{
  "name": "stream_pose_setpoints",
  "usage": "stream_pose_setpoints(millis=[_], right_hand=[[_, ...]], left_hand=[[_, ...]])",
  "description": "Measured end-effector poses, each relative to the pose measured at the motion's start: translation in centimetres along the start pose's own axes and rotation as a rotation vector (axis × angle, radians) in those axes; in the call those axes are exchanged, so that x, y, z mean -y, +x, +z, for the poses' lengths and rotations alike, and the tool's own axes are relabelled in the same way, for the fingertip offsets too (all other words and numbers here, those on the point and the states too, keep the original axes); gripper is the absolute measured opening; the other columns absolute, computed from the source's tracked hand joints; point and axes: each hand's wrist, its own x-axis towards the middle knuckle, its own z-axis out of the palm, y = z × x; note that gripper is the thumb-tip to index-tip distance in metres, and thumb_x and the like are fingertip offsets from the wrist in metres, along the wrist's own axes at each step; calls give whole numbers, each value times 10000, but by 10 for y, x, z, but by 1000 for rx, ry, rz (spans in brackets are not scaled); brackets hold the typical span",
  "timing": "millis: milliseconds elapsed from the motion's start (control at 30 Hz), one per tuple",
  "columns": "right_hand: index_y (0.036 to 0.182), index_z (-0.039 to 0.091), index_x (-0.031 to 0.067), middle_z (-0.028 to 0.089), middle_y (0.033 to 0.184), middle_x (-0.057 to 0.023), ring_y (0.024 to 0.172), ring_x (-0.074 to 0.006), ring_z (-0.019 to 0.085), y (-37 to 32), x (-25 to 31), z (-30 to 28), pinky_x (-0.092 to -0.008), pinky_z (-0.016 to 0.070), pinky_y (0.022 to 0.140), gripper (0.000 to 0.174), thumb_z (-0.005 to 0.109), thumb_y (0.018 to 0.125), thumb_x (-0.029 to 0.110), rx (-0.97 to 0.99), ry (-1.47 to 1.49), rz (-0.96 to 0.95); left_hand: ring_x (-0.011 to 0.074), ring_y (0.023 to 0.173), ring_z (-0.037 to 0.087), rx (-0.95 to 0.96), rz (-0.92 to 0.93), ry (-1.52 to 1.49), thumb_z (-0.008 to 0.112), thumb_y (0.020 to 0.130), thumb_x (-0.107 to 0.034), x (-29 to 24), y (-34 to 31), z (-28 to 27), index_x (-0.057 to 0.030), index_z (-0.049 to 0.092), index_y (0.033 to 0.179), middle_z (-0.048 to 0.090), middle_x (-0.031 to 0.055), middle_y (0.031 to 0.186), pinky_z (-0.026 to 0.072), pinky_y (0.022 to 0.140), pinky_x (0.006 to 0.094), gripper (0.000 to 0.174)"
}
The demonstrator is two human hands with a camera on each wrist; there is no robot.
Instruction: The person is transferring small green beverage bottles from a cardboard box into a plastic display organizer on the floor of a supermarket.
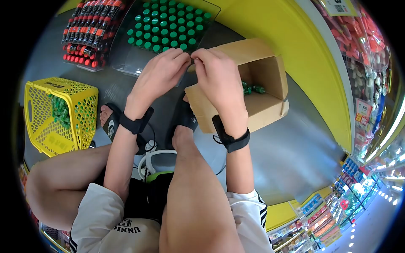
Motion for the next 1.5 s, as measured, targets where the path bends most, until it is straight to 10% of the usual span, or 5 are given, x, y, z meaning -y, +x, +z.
stream_pose_setpoints(millis=[533, 900, 1200, 1500], right_hand=[[1049, 744, 10, 760, 937, -180, 843, -379, 730, -65, -55, -82, -458, 584, 774, 122, 687, 943, 33, 12, -165, 281], [1140, 798, 85, 775, 1090, -235, 1059, -428, 738, -26, -161, -81, -514, 604, 921, 254, 714, 901, 76, 347, -412, 408], [1119, 797, 63, 781, 1146, -212, 1073, -420, 756, -4, -157, -86, -499, 622, 892, 286, 633, 886, 48, 712, -513, 813], [1065, 801, 43, 789, 1099, -212, 1001, -418, 770, -23, -175, -68, -502, 628, 820, 235, 652, 889, 89, 675, -846, 458]], left_hand=[[307, 861, 683, 46, 222, 56, 732, 892, -105, -106, 32, 47, -23, 639, 887, 642, 114, 859, 584, 759, 431, 123], [258, 1099, 784, 900, -53, 379, 695, 944, -129, -135, 102, 127, -127, 857, 1059, 816, 87, 1156, 623, 861, 387, 199], [267, 1158, 772, 1079, -33, 358, 738, 939, -171, -117, 124, 164, -180, 845, 1186, 799, 79, 1269, 625, 876, 400, 269], [286, 1059, 788, 1014, 57, 315, 719, 916, -157, -95, 101, 201, -249, 838, 1191, 815, 75, 1147, 631, 843, 436, 314]])
